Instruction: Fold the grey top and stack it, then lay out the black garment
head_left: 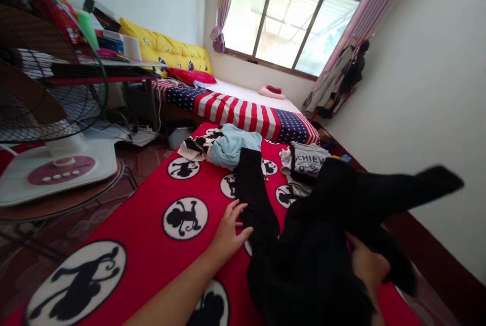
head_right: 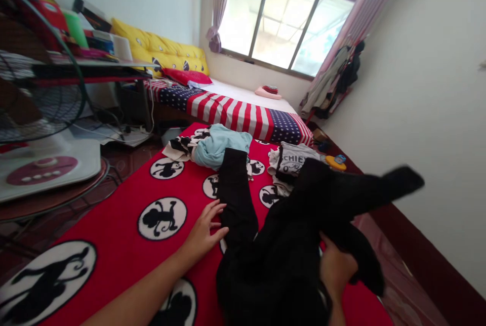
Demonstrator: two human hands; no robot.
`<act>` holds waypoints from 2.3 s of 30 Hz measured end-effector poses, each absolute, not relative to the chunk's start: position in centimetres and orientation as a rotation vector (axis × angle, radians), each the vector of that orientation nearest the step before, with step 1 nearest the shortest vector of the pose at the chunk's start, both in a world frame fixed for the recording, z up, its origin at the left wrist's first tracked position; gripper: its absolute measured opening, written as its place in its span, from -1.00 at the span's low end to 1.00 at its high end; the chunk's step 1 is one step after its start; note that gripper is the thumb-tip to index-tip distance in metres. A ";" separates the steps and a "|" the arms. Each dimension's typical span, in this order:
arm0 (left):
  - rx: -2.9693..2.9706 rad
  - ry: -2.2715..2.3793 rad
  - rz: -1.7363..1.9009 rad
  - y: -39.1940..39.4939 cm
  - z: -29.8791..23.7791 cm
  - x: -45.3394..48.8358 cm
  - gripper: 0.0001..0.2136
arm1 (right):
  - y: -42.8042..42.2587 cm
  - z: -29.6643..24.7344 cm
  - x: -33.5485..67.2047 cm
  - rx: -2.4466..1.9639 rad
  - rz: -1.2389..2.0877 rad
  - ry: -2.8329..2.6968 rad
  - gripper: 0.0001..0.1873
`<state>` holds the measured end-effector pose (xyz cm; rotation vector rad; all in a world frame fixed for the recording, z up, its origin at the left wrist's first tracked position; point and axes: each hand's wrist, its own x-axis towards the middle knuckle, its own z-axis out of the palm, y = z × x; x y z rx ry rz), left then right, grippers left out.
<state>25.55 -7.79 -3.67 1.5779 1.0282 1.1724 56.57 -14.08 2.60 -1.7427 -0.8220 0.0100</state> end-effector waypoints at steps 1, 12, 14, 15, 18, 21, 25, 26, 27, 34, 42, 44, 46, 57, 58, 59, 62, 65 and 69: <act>1.583 1.046 1.175 -7.7 -3.7 25.6 -0.54 | -14.5 2.6 56.4 -1.722 -0.017 -0.707 -0.40; 1.603 1.062 1.217 -7.6 -3.5 25.5 -0.72 | -18.2 6.6 47.9 -1.733 0.183 -1.410 -0.46; 1.605 1.054 1.234 -7.5 -3.6 25.4 -0.75 | -17.5 5.6 47.7 -1.861 0.341 -1.804 -0.30; 1.610 1.054 1.236 -7.5 -3.6 25.4 -0.76 | -17.2 5.0 47.6 -1.909 0.361 -1.956 -0.21; 1.617 1.072 1.231 -7.5 -3.4 25.4 -0.78 | -16.4 3.3 46.6 -2.038 0.267 -2.170 -0.18; 1.599 1.095 1.248 -7.4 -3.1 25.4 -0.79 | -16.0 2.6 45.7 -2.060 0.185 -2.179 -0.40; 1.554 1.087 1.234 -7.6 -2.5 25.2 -0.80 | -14.7 3.9 46.0 -1.805 0.609 -1.877 -0.74; 1.521 1.071 1.213 -7.7 -2.3 25.1 -0.77 | -14.1 4.9 46.4 -1.708 0.743 -1.706 -0.81; 1.481 1.048 1.190 -7.8 -2.1 25.0 -0.72 | -13.3 6.0 46.7 -1.605 0.815 -1.508 -0.86; 1.146 0.917 1.345 -6.7 -1.5 23.4 -0.52 | -5.4 15.0 47.2 -0.788 0.490 -0.765 -0.69; 0.717 0.985 1.555 -4.6 -2.2 21.4 -0.49 | -6.8 9.2 43.4 -1.176 0.570 -1.123 -0.48; 0.717 0.999 1.555 -4.5 -2.4 21.5 -0.50 | -9.4 6.7 42.2 -1.331 0.590 -1.368 -0.63; 0.761 1.030 1.554 -4.5 -2.6 21.7 -0.52 | -11.7 4.3 40.8 -1.511 0.604 -1.645 -0.54; 0.785 1.079 1.609 -3.8 -3.0 21.2 -0.60 | -12.4 4.6 38.6 -1.545 0.555 -1.402 -0.66; 0.740 1.064 1.593 -3.7 -2.6 20.9 -0.59 | -12.9 6.1 38.0 -1.456 0.587 -1.287 -0.63; 0.684 1.039 1.562 -3.7 -2.1 20.5 -0.57 | -13.6 7.5 37.1 -1.364 0.625 -1.206 -0.62; 0.510 0.865 1.387 -3.8 -0.3 18.4 -0.51 | -15.5 9.6 33.9 -1.079 0.932 -1.214 -0.56; 0.425 0.721 1.193 -4.1 1.5 15.7 -0.40 | -16.2 8.7 31.5 -0.851 1.333 -1.470 -0.36; 0.413 0.759 1.057 -4.6 3.0 13.8 -0.43 | -15.6 6.8 32.6 -1.023 1.152 -1.654 -0.40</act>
